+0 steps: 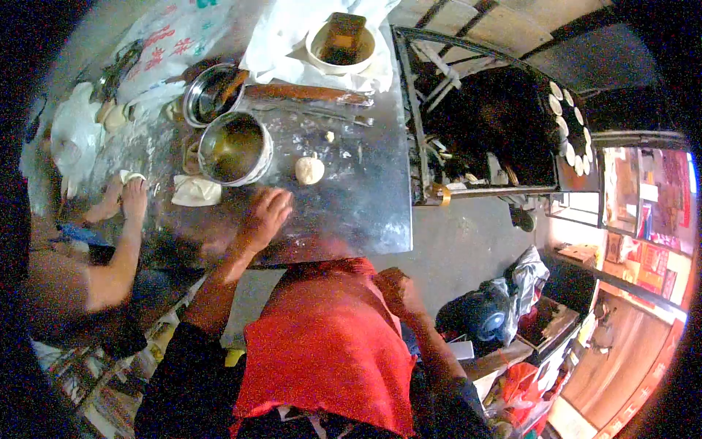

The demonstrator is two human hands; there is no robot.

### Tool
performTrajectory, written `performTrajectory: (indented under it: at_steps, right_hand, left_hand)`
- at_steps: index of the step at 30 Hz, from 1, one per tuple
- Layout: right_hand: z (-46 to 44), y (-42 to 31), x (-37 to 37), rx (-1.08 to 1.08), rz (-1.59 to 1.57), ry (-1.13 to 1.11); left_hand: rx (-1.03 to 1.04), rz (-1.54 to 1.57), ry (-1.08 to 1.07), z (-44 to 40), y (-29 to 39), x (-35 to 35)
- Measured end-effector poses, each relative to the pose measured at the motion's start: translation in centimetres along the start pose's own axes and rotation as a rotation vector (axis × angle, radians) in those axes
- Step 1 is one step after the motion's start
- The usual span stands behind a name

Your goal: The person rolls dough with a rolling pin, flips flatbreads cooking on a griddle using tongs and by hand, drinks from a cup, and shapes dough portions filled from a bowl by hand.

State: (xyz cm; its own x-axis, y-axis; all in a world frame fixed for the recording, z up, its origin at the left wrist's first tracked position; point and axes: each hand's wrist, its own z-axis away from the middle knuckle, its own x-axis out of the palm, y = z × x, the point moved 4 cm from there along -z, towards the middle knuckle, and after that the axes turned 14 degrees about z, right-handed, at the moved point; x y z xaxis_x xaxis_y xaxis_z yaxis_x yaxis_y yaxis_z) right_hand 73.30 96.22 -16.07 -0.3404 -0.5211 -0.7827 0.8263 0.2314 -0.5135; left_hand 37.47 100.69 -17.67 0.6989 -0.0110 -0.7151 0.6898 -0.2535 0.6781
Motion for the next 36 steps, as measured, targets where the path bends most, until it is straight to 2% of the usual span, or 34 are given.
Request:
performTrajectory:
  at_steps: [1,2,3,4,6,7,9,10,12,13,14,16,17,18,19,22,23,26,28,29,30,32,34,36]
  right_hand:
    - [0.3,1.1,1.2,0.195,-0.080,-0.080]
    - [0.7,1.1,0.9,0.213,-0.079,-0.065]
    - [0.9,0.5,0.3,0.078,-0.049,-0.028]
    - [1.2,0.1,-0.2,-0.060,-0.018,0.009]
    - [2.6,1.9,0.7,-0.055,0.004,-0.039]
    - [3.7,2.4,0.7,0.078,-0.038,-0.047]
    - [5.2,3.6,0.0,0.322,-0.132,0.026]
    - [6.5,4.6,0.4,0.333,-0.137,0.047]
    - [7.7,7.5,2.2,0.411,-0.017,-0.005]
    - [7.9,7.9,2.0,0.388,0.032,-0.060]
    - [8.0,8.2,1.7,0.362,0.079,-0.114]
    - [10.1,10.3,2.5,0.369,0.091,-0.088]
    - [11.2,12.7,4.6,0.317,0.058,-0.073]
    - [12.0,13.2,3.1,0.335,0.024,-0.013]
    - [12.7,13.5,1.4,0.413,-0.030,-0.022]
    - [16.5,18.3,-1.6,0.496,-0.131,0.013]
    - [18.3,20.9,-1.6,0.522,-0.137,0.039]
    - [23.7,28.3,-2.3,0.640,-0.157,0.097]
    - [26.1,31.3,-5.5,0.798,-0.199,-0.049]
    - [27.7,34.0,-5.0,0.773,-0.288,0.068]
    - [27.8,35.8,-5.8,0.771,-0.295,0.077]
    - [26.9,38.8,-8.4,0.782,-0.577,0.175]
    - [23.6,40.9,-11.4,0.654,-0.867,0.229]
    - [20.8,38.9,-19.2,0.492,-1.370,0.298]
  left_hand:
    - [0.028,-0.017,0.108,-1.5,1.7,-1.5]
    - [0.060,-0.029,0.213,-2.8,3.2,-2.9]
    - [0.081,-0.038,0.266,-3.2,4.5,-3.6]
    - [0.075,-0.083,0.247,-2.6,4.5,-3.1]
    - [-0.116,-0.174,0.013,-0.2,0.0,2.4]
    - [-0.006,-0.190,0.026,0.2,1.2,1.8]
    - [-0.035,-0.178,0.075,-0.5,3.3,1.6]
    - [-0.034,-0.191,0.112,-1.1,4.5,1.3]
    - [0.012,-0.098,0.018,-3.9,6.9,2.1]
    - [0.084,-0.007,-0.017,-6.1,7.3,2.7]
    - [0.126,-0.065,-0.052,-8.6,7.9,3.3]
    - [0.066,-0.110,-0.084,-14.2,6.7,5.7]
    - [-0.170,0.158,-0.042,-17.9,5.4,6.7]
    - [0.031,-0.210,-0.054,-19.6,6.0,7.4]
    - [0.105,-0.256,-0.043,-21.3,5.7,7.9]
    - [-0.014,-0.385,-0.096,-24.6,1.9,11.5]
    - [0.098,-0.451,-0.044,-24.4,3.5,11.8]
    - [0.131,-0.654,-0.300,-25.2,8.0,13.5]
    - [0.196,-0.578,-0.385,-26.5,10.1,15.1]
    - [0.212,-0.587,-0.386,-28.1,14.2,16.3]
    - [0.305,-0.455,-0.328,-29.4,21.5,17.4]
    - [0.479,-0.180,-0.258,-30.3,35.0,20.8]
    - [0.841,-0.017,-0.223,-29.6,47.3,25.8]
    - [0.992,0.202,-0.412,-27.9,54.1,32.3]
